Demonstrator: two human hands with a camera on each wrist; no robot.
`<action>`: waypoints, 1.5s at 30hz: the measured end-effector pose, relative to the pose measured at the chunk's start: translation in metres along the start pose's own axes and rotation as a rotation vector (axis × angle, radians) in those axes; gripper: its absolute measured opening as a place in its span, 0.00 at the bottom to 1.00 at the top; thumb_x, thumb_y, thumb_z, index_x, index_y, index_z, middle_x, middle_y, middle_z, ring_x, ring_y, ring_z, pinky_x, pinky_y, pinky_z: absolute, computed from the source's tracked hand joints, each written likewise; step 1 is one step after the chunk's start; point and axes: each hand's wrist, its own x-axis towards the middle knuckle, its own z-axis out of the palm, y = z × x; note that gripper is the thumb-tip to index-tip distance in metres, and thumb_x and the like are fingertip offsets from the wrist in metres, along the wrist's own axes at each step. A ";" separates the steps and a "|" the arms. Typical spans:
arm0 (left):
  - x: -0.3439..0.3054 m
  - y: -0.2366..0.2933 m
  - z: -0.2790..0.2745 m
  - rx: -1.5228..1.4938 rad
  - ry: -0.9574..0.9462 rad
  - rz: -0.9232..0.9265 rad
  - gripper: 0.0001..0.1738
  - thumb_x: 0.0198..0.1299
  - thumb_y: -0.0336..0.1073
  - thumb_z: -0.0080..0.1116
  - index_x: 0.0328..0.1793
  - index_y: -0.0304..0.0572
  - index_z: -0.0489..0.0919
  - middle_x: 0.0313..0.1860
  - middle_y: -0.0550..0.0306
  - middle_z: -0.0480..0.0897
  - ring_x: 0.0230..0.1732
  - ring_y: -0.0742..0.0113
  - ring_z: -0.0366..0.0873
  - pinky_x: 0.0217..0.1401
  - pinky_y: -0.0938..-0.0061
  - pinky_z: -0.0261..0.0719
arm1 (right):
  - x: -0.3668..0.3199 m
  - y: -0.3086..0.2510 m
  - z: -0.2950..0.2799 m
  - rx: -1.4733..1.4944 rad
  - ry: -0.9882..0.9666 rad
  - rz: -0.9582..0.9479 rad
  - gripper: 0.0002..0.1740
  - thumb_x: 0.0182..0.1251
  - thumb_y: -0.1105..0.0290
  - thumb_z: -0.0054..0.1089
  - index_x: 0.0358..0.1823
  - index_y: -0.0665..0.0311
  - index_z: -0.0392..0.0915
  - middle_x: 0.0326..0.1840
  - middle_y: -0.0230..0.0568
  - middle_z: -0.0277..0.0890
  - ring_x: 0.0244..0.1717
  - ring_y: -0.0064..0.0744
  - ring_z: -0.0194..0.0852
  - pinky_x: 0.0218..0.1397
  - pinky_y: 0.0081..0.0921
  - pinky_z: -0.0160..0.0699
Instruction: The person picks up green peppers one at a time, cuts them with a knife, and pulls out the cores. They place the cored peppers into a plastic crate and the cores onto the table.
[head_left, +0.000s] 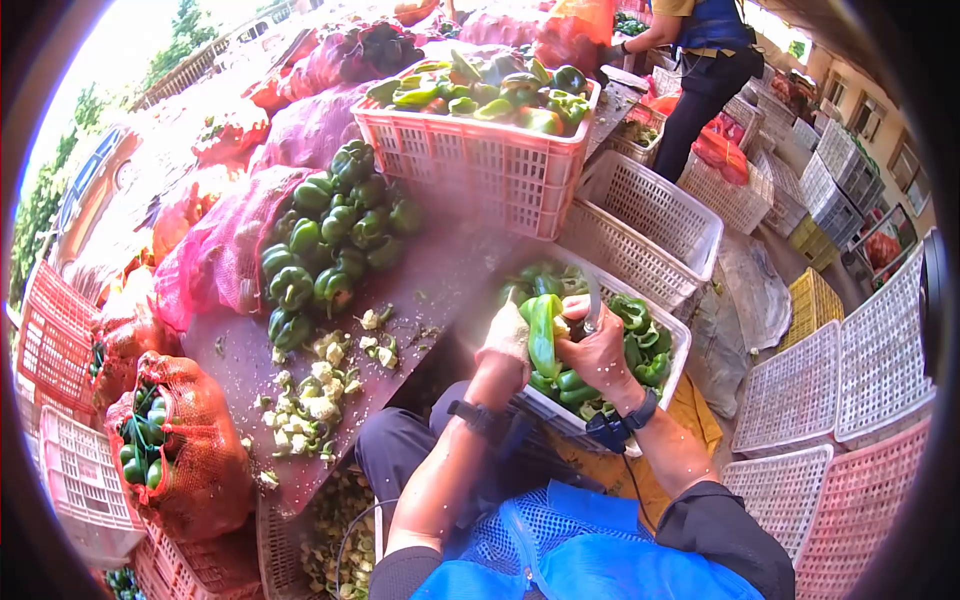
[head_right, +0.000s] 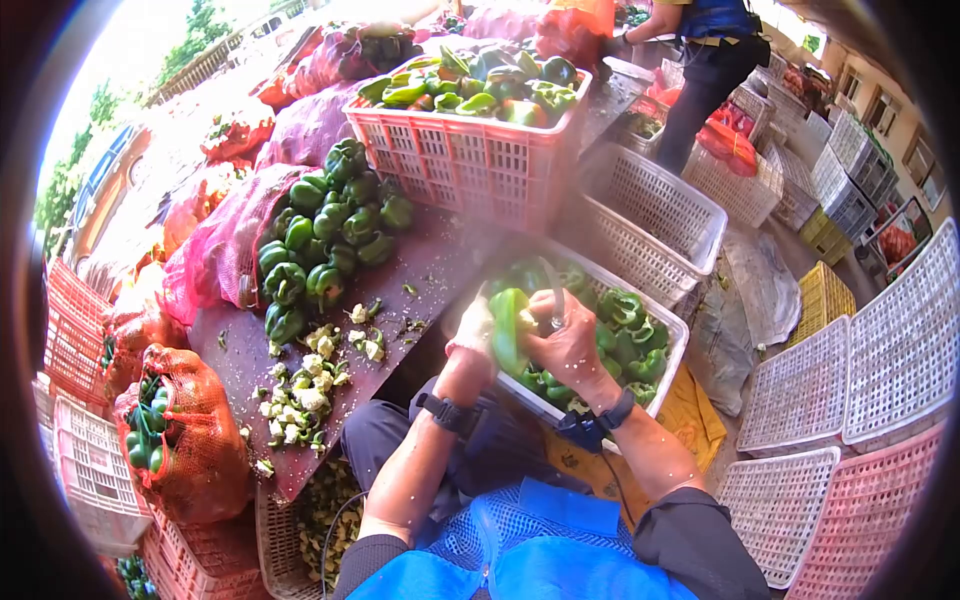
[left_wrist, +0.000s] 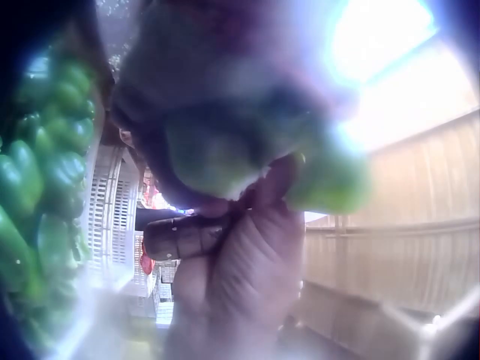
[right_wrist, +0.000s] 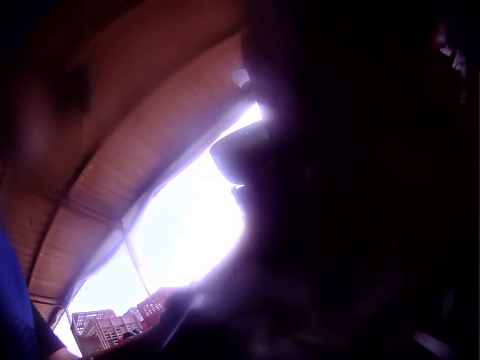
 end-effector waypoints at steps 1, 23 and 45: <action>-0.002 -0.003 0.002 0.003 0.000 -0.002 0.30 0.79 0.58 0.39 0.49 0.40 0.82 0.36 0.56 0.85 0.32 0.64 0.81 0.34 0.69 0.81 | -0.003 0.006 0.000 0.000 0.003 0.002 0.19 0.53 0.67 0.81 0.40 0.66 0.79 0.40 0.41 0.83 0.39 0.31 0.82 0.43 0.29 0.82; 0.051 -0.176 0.063 1.707 -0.786 0.917 0.11 0.56 0.29 0.59 0.46 0.42 0.83 0.47 0.46 0.86 0.51 0.51 0.84 0.58 0.61 0.82 | -0.069 0.054 -0.214 0.397 0.254 0.734 0.21 0.63 0.66 0.76 0.52 0.61 0.75 0.36 0.36 0.85 0.19 0.11 0.66 0.19 0.10 0.65; -0.031 0.082 -0.100 1.607 0.306 1.048 0.18 0.59 0.41 0.61 0.53 0.44 0.87 0.46 0.48 0.88 0.47 0.49 0.87 0.52 0.62 0.84 | 0.008 0.026 -0.015 0.227 -0.378 0.595 0.33 0.58 0.71 0.78 0.66 0.69 0.77 0.26 0.26 0.81 0.28 0.13 0.74 0.36 0.13 0.73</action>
